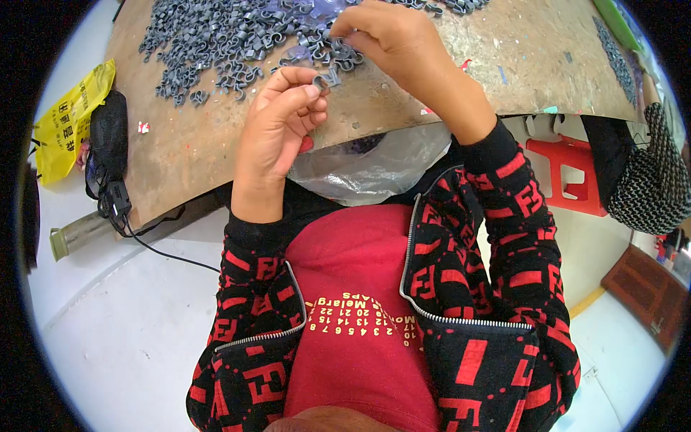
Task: The recorder is sorting small gray plastic pieces and putting them into small plastic bags.
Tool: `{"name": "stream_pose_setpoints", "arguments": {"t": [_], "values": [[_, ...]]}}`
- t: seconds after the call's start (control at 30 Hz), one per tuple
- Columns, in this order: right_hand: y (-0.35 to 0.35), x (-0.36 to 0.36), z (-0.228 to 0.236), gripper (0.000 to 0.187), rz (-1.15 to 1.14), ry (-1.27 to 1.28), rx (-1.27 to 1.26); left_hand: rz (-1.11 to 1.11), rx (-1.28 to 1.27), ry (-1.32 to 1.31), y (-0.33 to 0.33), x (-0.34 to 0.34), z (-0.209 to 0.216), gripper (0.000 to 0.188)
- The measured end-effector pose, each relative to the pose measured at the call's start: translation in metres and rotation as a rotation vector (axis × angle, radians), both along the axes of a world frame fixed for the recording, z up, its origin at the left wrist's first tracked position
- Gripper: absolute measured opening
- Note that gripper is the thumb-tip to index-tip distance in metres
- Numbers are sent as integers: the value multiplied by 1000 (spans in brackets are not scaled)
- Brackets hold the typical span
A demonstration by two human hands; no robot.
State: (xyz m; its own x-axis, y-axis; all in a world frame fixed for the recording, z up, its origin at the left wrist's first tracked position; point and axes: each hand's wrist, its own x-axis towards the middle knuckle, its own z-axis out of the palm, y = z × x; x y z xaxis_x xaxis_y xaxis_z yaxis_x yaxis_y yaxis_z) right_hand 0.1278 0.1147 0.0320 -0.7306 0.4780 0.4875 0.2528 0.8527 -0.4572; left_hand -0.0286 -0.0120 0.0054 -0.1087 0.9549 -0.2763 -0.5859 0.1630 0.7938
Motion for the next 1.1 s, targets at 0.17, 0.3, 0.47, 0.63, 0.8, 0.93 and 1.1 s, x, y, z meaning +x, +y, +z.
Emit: {"name": "stream_pose_setpoints", "arguments": {"t": [0.17, 0.3, 0.47, 0.63, 0.8, 0.93, 1.1], "values": [[-31, 8, 5, 18, 38, 167, -185, 30, 7, -40, -4, -7, -6, 16], [-64, 24, -9, 22, -19, 106, -489, -36, 3, -35, -6, 8, -4, 18], [-74, 37, -27, 23, -102, 326, -959, -95, -4, 86, -13, 27, -2, 23], [-66, 35, -21, 20, -98, 197, -591, -39, 41, 61, -12, 30, 1, 26], [-71, 23, -24, 19, -47, 336, -954, 88, 160, 150, -13, 30, 9, 25], [-70, 13, -21, 18, 29, 358, -1045, 309, 469, 956, -13, 28, -3, 11], [-40, 4, -18, 16, -78, 227, -393, 356, 114, 532, -26, 16, 10, 16]]}}
